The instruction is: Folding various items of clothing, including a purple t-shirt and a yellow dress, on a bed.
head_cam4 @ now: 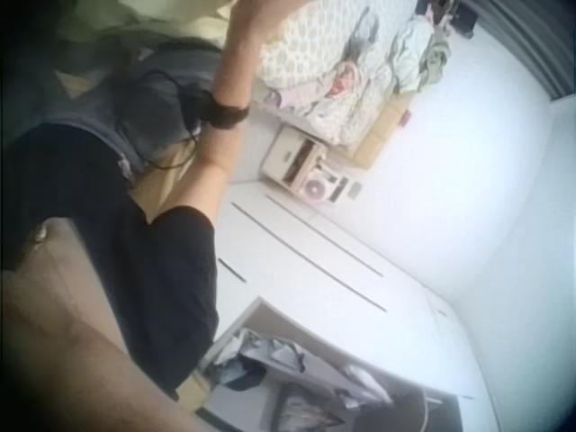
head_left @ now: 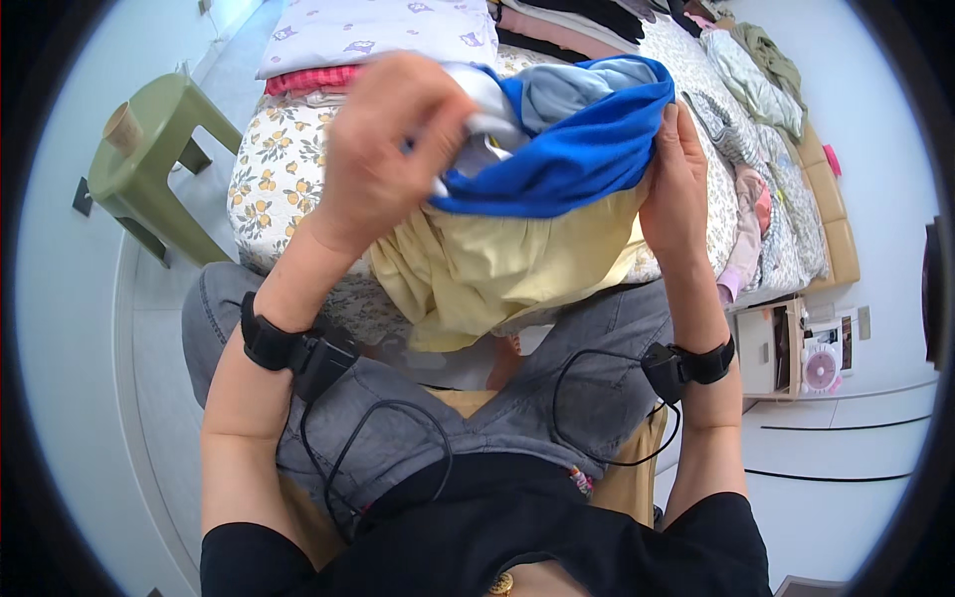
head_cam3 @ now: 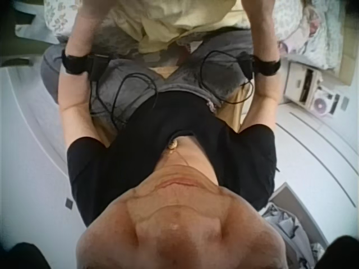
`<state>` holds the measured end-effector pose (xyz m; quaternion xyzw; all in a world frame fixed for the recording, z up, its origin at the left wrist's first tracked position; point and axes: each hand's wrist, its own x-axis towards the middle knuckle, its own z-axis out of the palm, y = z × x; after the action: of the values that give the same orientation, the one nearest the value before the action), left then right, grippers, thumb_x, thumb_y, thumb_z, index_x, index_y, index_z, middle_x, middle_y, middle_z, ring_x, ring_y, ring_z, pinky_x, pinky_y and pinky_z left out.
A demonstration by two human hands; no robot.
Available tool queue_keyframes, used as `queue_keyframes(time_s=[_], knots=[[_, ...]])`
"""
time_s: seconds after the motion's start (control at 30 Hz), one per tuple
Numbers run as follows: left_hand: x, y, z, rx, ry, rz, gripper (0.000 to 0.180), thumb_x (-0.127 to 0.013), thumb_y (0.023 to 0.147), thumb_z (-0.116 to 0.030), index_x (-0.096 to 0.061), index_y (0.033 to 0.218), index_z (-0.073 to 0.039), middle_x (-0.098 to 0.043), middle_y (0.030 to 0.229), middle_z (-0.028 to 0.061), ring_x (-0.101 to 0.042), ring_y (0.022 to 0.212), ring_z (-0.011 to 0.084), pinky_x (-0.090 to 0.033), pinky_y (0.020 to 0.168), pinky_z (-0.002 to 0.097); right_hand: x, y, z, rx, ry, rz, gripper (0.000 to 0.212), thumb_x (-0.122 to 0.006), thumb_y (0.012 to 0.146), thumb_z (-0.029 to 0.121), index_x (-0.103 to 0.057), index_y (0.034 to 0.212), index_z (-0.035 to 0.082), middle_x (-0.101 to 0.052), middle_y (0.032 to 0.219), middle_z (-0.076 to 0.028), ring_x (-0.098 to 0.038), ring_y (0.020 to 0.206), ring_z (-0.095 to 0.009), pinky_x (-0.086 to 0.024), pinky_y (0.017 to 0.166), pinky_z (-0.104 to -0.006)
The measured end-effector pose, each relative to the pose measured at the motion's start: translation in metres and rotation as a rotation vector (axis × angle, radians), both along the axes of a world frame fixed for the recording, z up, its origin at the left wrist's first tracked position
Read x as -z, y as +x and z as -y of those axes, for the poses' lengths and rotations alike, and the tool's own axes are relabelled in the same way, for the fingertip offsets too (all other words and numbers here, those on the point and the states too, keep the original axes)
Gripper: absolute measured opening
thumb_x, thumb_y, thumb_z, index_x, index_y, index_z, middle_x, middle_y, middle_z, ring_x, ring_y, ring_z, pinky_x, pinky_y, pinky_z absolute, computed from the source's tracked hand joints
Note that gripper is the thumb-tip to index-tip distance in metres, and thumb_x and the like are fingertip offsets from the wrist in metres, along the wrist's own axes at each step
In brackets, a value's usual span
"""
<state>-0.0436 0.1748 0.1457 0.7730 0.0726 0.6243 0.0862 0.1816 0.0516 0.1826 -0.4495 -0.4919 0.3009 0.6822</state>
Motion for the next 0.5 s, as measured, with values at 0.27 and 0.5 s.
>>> queue_keyframes(time_s=[0.27,0.5], knots=[[0.014,0.016,0.014,-0.188,0.008,-0.291,0.024,-0.069,0.073,-0.027,-0.065,0.086,-0.007,-0.06,0.073,0.0121,-0.06,0.07,0.032,-0.048,0.062,0.0421,-0.014,-0.061,0.016,0.016,0.113,0.354,0.03,-0.041,0.1,0.021,-0.054,0.117,0.0,-0.059,0.099,-0.001,-0.052,0.091,-0.005,-0.043,0.081,-0.0204],[0.032,0.002,0.018,0.452,-0.721,-0.093,0.035,-0.065,0.081,-0.023,-0.055,0.108,-0.004,-0.062,0.092,0.0056,-0.061,0.082,0.0184,-0.05,0.072,0.032,-0.014,-0.091,0.014,-0.249,0.184,0.913,0.023,-0.057,0.089,0.009,-0.061,0.11,0.002,-0.058,0.107,-0.013,-0.06,0.088,-0.021,-0.046,0.078,-0.0259]])
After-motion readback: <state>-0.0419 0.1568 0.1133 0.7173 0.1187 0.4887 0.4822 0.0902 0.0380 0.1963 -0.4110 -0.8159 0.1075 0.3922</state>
